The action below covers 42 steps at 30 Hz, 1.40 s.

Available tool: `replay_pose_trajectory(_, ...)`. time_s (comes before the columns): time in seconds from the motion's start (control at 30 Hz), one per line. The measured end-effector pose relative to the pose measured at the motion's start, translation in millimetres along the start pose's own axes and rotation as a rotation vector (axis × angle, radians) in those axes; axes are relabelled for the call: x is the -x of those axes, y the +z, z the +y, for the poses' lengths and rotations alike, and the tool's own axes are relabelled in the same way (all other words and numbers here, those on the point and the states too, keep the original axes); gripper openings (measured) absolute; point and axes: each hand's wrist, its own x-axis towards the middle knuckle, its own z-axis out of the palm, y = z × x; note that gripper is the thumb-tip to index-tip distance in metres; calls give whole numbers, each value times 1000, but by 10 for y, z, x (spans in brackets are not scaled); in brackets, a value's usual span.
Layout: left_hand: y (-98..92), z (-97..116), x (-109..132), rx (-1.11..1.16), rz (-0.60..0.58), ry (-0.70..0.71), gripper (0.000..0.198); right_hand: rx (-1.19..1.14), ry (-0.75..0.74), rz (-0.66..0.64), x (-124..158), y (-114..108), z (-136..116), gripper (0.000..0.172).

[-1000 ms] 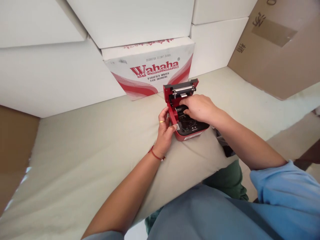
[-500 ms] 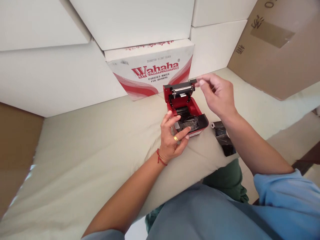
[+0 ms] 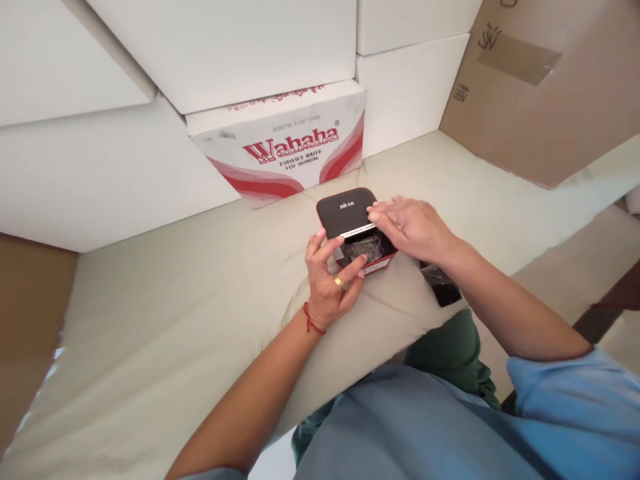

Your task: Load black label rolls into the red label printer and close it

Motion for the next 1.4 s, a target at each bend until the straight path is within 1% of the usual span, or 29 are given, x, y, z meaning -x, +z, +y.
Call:
replay_pose_trajectory(0.1, -7, 1, 2, 14, -23, -2, 37, 76, 37, -99, 127, 2, -77, 46)
replay_pose_trajectory(0.2, -14, 6, 1, 36, -55, -16, 36, 130, 123, -127, 107, -10, -188, 44)
replay_pose_trajectory(0.27, -17, 8, 2, 73, -80, -31, 34, 158, 130, -132, 84, -10, -268, 45)
replay_pose_trajectory(0.33, -20, 3, 3, 136, -71, -68, 33, 198, 105, -133, 84, 4, -337, 49)
replay_pose_trajectory(0.4, -24, -19, 0, 228, -16, -138, 35, 239, 79, -141, 106, 23, -379, 54)
replay_pose_trajectory(0.47, -36, -58, -12, 327, 55, -236, 42, 245, 59, -153, 135, 37, -384, 57)
replay_pose_trajectory(0.5, -46, -81, -23, 369, 74, -293, 44, 235, 48, -155, 147, 40, -375, 57)
replay_pose_trajectory(0.57, -75, -129, -57, 416, 68, -400, 46, 216, 29, -153, 161, 43, -343, 55)
replay_pose_trajectory(0.63, -105, -166, -97, 411, 35, -469, 45, 212, 20, -139, 162, 48, -305, 53)
replay_pose_trajectory(0.7, -119, -187, -130, 389, 26, -492, 42, 212, 22, -118, 160, 68, -271, 51)
replay_pose_trajectory(0.8, -92, -204, -145, 423, 20, -539, 39, 172, 24, -70, 204, 141, -218, 45)
replay_pose_trajectory(0.87, -51, -222, -133, 469, 12, -558, 39, 114, 8, 1, 297, 207, -178, 40)
replay_pose_trajectory(0.93, -7, -253, -114, 513, 14, -575, 41, 43, -30, 113, 442, 262, -144, 35)
replay_pose_trajectory(1.0, 33, -297, -94, 544, 28, -624, 48, -24, -73, 210, 613, 290, -126, 30)
replay_pose_trajectory(1.03, 50, -323, -83, 558, 35, -663, 54, -49, -94, 233, 695, 291, -124, 29)
replay_pose_trajectory(1.1, 78, -374, -62, 602, 29, -747, 66, -80, -118, 223, 830, 278, -125, 27)
replay_pose_trajectory(1.17, 96, -412, -42, 663, -13, -789, 76, -89, -134, 189, 913, 260, -123, 29)
replay_pose_trajectory(1.27, 113, -426, -17, 775, -71, -782, 84, -92, -171, 183, 945, 250, -96, 32)
replay_pose_trajectory(1.4, 139, -387, -21, 836, -112, -748, 91, -109, -190, 202, 848, 226, -56, 28)
